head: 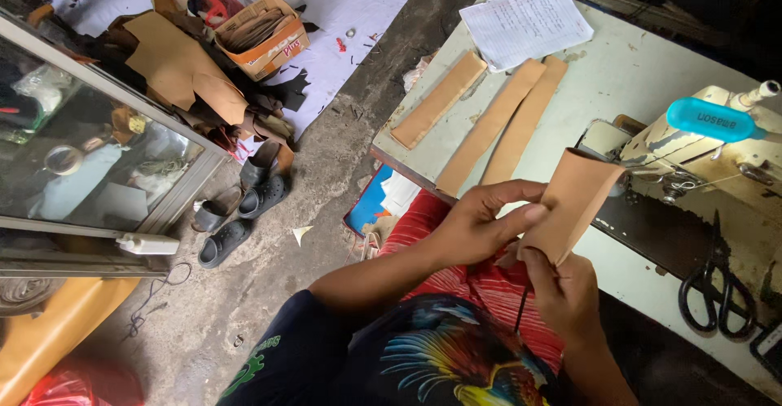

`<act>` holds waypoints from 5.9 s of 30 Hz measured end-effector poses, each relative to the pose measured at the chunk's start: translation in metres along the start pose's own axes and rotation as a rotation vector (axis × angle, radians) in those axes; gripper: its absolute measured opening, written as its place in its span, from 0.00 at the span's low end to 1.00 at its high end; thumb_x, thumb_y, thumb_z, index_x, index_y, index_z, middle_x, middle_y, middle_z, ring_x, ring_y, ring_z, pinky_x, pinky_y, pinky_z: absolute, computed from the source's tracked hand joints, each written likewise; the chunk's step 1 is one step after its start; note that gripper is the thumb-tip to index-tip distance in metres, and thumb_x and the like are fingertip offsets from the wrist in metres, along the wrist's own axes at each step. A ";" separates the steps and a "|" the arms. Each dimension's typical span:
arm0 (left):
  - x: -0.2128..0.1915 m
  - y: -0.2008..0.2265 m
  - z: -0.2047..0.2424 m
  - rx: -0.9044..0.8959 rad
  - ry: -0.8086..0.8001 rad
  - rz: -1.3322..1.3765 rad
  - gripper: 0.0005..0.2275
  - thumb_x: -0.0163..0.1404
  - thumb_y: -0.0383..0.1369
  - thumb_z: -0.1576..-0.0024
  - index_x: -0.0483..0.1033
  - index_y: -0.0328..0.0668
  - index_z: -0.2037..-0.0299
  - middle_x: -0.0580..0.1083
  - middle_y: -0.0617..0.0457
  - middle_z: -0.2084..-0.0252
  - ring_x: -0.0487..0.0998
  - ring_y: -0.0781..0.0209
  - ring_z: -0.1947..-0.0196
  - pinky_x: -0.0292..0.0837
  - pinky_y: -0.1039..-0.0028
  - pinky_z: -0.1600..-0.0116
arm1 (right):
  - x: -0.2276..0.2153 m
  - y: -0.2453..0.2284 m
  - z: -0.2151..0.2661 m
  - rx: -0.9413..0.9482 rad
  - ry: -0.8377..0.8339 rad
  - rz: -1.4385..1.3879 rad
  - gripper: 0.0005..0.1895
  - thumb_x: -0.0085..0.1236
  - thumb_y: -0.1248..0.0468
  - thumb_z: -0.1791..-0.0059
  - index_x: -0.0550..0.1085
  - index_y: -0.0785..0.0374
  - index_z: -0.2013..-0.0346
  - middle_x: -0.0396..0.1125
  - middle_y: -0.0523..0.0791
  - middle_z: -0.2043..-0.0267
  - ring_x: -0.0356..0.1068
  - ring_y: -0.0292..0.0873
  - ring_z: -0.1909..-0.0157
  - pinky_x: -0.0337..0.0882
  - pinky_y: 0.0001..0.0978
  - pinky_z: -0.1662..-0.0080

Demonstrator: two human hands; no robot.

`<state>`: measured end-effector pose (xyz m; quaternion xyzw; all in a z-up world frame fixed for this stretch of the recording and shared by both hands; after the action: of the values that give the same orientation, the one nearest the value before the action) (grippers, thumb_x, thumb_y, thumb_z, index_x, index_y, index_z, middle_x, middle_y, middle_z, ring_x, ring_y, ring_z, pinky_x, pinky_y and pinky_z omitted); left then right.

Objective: The person uses a screwdriver to fold and align a long strip of tan fabric, then uses scissors to trim the ends. The person repeats this process with multiple fabric strips, folding, aligning, and cutting them into shorter pieces.

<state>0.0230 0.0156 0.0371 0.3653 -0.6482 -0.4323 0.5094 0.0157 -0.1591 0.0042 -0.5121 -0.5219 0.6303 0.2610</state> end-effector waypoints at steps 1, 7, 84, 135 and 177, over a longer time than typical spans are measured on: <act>-0.001 0.005 -0.002 0.006 0.000 -0.001 0.11 0.49 0.37 0.34 0.73 0.40 0.48 0.68 0.54 0.79 0.68 0.67 0.86 0.65 0.80 0.79 | -0.006 -0.008 -0.005 -0.006 0.000 0.002 0.17 0.46 0.60 0.45 0.78 0.66 0.68 0.80 0.46 0.67 0.82 0.42 0.61 0.77 0.34 0.56; 0.006 0.014 -0.015 0.277 0.004 -0.220 0.06 0.58 0.32 0.38 0.82 0.45 0.54 0.81 0.53 0.64 0.77 0.73 0.60 0.78 0.73 0.51 | -0.030 -0.014 -0.022 -0.177 -0.024 -0.107 0.06 0.59 0.65 0.52 0.78 0.66 0.70 0.64 0.48 0.79 0.63 0.36 0.67 0.71 0.38 0.66; -0.028 -0.057 -0.070 0.057 0.328 0.284 0.09 0.52 0.31 0.37 0.79 0.30 0.56 0.81 0.35 0.64 0.85 0.43 0.63 0.84 0.50 0.56 | 0.034 0.106 0.030 0.005 0.162 -0.276 0.14 0.43 0.66 0.43 0.78 0.68 0.58 0.69 0.46 0.85 0.65 0.38 0.87 0.69 0.28 0.79; 0.000 -0.060 -0.085 0.090 0.045 0.212 0.20 0.50 0.38 0.34 0.70 0.29 0.39 0.75 0.33 0.42 0.78 0.46 0.42 0.77 0.53 0.39 | 0.008 0.151 0.044 0.145 -0.004 -0.674 0.16 0.40 0.65 0.42 0.74 0.73 0.62 0.59 0.47 0.91 0.55 0.34 0.96 0.56 0.18 0.89; 0.017 -0.031 -0.078 0.201 0.139 0.181 0.08 0.56 0.32 0.39 0.79 0.34 0.57 0.74 0.54 0.77 0.70 0.79 0.75 0.74 0.87 0.69 | 0.021 0.144 0.042 -0.018 0.090 -0.521 0.16 0.43 0.66 0.43 0.78 0.73 0.64 0.61 0.44 0.90 0.58 0.35 0.86 0.61 0.24 0.77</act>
<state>0.0965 -0.0258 0.0220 0.3835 -0.6818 -0.2910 0.5508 -0.0002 -0.2033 -0.1394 -0.3904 -0.6296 0.5135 0.4329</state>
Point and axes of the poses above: each hand's wrist, its own z-axis away from the middle knuckle, its own x-axis out of the palm, y = z × x, the point moved 1 cm from there along -z, towards the middle knuckle
